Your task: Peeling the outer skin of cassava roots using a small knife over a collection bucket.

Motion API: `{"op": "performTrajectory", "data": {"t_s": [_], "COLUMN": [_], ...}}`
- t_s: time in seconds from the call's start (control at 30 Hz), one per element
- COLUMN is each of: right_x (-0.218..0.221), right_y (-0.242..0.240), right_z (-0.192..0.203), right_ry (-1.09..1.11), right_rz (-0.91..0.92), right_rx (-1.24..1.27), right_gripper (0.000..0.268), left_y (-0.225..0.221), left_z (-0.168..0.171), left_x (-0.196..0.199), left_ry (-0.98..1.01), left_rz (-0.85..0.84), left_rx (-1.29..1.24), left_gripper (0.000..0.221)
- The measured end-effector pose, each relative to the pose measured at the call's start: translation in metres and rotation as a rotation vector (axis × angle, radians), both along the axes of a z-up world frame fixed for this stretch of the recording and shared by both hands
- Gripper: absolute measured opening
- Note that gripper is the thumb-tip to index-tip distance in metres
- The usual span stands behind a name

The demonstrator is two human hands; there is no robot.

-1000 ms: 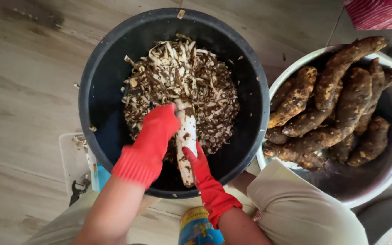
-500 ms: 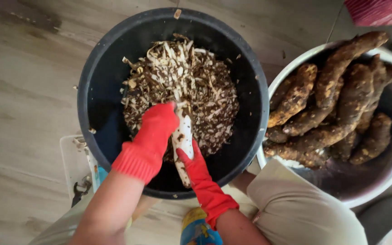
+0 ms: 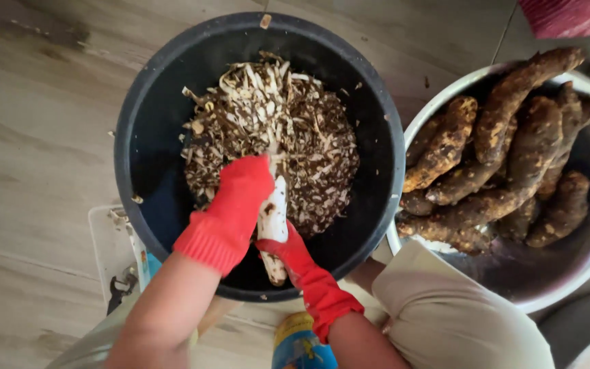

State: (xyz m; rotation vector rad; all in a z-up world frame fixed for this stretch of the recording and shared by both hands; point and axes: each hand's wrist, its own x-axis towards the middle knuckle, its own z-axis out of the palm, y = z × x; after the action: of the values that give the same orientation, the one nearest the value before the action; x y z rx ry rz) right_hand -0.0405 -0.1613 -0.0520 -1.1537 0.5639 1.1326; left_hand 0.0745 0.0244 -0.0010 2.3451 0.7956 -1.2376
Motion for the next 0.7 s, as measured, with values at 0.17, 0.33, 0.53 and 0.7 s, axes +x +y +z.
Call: {"op": "performTrajectory", "data": {"t_s": [0.17, 0.33, 0.53, 0.7], "right_x": [0.042, 0.044, 0.044, 0.041], "right_y": [-0.014, -0.01, -0.005, 0.006], "right_z": [0.064, 0.09, 0.104, 0.128], "right_ry": [-0.241, -0.32, -0.364, -0.256], "right_rz": [0.316, 0.607, 0.583, 0.326], "right_rx": [-0.3, -0.533, -0.532, -0.447], "right_gripper": [0.096, 0.109, 0.105, 0.102], "left_y": [0.041, 0.0, -0.008, 0.035], "left_z": [-0.076, 0.02, 0.09, -0.092], "left_x": [-0.008, -0.067, -0.041, -0.048], "left_ry": [-0.115, -0.084, -0.099, -0.158], "left_rz": [0.258, 0.137, 0.345, 0.396], "left_rx": [-0.015, -0.025, -0.138, -0.046], "left_gripper": [0.048, 0.042, 0.045, 0.047]}}
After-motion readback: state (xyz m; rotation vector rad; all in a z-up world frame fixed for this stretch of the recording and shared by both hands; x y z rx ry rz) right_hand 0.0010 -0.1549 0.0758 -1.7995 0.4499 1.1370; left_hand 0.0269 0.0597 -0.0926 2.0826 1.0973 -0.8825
